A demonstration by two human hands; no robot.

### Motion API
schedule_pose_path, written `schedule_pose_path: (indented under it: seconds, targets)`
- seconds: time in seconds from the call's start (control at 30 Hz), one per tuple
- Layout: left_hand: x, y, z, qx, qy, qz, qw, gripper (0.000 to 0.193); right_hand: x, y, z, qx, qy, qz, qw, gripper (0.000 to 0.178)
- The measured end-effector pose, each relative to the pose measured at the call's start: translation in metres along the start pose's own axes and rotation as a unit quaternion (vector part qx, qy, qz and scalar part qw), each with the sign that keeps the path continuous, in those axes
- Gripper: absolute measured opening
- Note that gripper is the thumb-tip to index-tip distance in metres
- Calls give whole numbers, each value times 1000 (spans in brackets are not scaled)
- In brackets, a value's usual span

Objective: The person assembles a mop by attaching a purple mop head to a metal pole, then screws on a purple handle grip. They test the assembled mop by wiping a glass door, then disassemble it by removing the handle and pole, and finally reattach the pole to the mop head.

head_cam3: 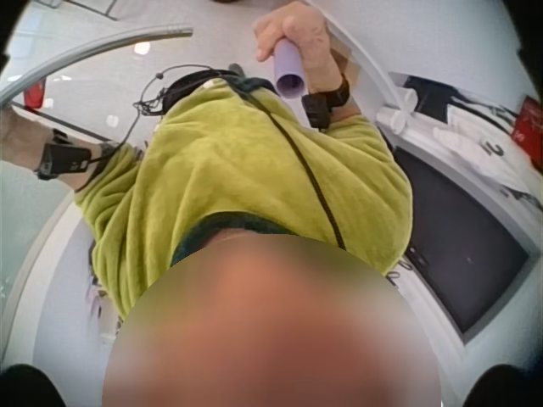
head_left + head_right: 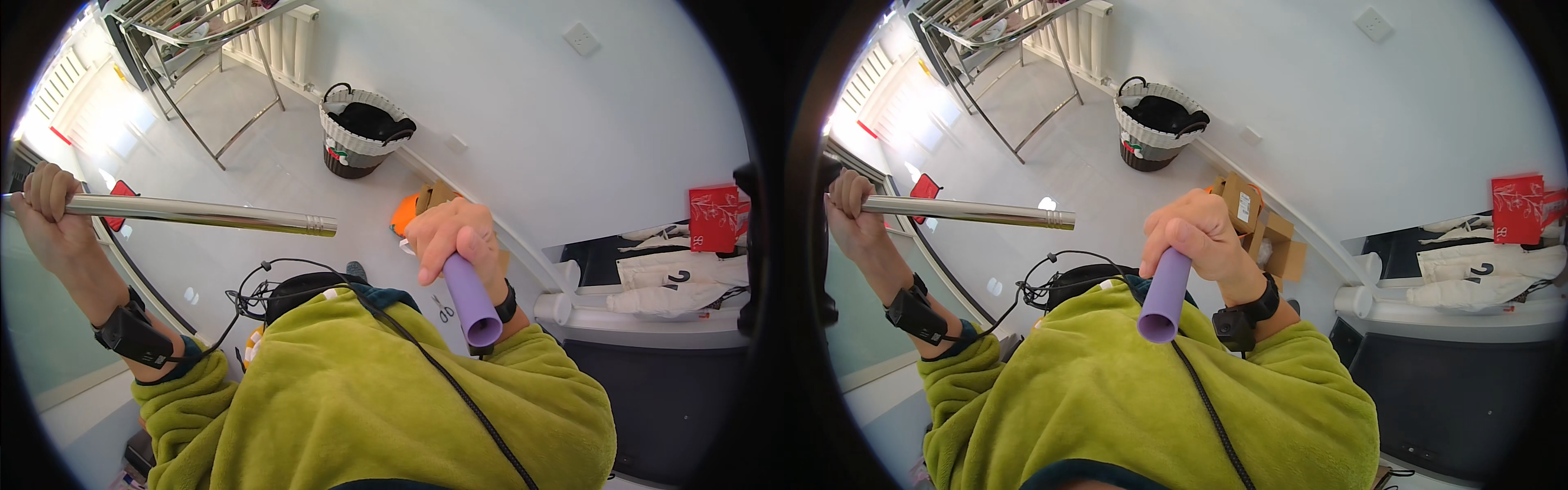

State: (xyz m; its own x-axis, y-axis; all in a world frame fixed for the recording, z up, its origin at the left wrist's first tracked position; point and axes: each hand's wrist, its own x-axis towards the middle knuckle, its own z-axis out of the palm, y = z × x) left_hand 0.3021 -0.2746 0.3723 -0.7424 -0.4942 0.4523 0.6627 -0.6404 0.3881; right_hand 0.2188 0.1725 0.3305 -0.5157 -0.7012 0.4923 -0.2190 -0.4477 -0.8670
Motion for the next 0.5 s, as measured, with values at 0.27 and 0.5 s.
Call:
schedule_pose_path:
  seconds: [0.27,0.5]
  targets:
    - [2,5,-8,-42,-28,-11,999,39,4,-4,3,-8,-17,1,1000,41]
    - [-2,2,-1,-19,7,9,1000,41,6,-5,6,-64,25,16,997,41]
